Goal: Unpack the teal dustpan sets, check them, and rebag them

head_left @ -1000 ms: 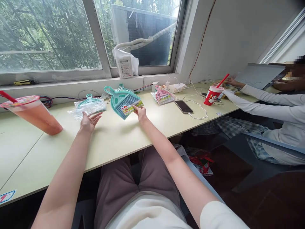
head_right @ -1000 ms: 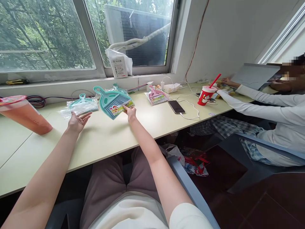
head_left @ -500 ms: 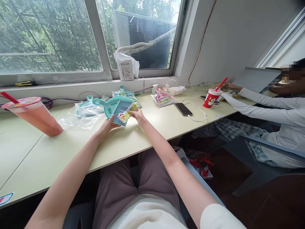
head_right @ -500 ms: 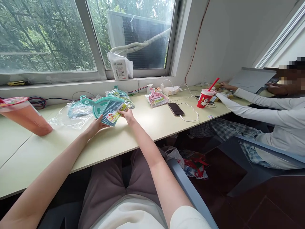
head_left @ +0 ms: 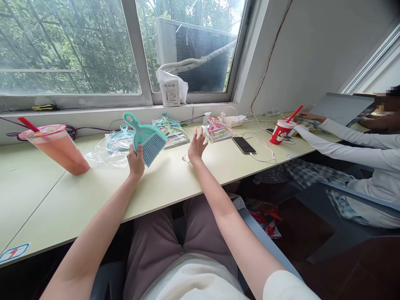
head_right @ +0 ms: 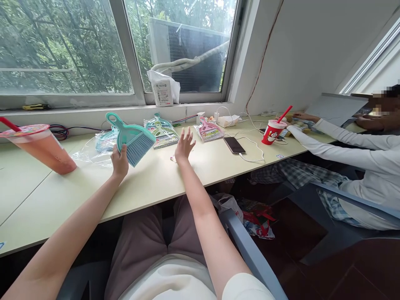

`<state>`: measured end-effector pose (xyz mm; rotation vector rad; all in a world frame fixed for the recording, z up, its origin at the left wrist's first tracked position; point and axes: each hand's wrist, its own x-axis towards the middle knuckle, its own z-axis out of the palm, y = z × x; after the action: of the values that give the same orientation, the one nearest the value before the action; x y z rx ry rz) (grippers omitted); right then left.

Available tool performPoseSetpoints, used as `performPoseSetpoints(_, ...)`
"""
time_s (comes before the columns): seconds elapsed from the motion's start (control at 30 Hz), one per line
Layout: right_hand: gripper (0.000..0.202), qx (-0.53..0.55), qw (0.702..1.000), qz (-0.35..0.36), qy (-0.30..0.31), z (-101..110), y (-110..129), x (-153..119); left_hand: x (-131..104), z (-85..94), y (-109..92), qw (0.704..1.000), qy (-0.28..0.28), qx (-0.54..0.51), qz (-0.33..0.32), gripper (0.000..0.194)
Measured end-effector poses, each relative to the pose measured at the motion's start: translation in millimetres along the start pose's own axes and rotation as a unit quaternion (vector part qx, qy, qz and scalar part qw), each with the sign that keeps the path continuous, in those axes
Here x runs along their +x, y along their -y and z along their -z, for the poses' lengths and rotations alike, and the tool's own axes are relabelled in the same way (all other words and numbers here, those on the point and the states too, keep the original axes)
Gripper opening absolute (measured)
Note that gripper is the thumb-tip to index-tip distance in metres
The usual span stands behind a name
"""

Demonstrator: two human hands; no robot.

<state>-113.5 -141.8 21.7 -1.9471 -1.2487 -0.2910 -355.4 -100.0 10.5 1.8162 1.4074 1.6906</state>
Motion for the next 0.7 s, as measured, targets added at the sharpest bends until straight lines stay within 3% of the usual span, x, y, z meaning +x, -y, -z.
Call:
performPoseSetpoints(0.07,0.046,0.073,0.993,0.091,0.017,0.1,8.4,-4.0,-6.3,1.1,-5.9,0.998,0.028,0.043,-0.025,0.041)
performPoseSetpoints(0.17,0.025,0.191,0.949,0.235,0.086,-6.7,27.2,-17.5,-16.7,1.4,-14.9,0.984,0.107,0.114,-0.084,0.044)
performPoseSetpoints(0.23,0.020,0.236,0.929,0.268,0.093,-13.3,38.2,-27.8,-22.2,1.2,-19.6,0.967,0.154,0.161,-0.128,0.050)
performPoseSetpoints(0.43,0.025,0.323,0.924,0.190,0.073,-23.0,44.7,-33.8,-26.9,3.7,-25.8,0.928,0.189,0.264,-0.182,0.059)
performPoseSetpoints(0.7,0.034,0.399,0.891,0.173,0.133,-23.5,45.7,-26.8,-28.5,7.1,-29.7,0.927,0.195,0.266,-0.177,0.062)
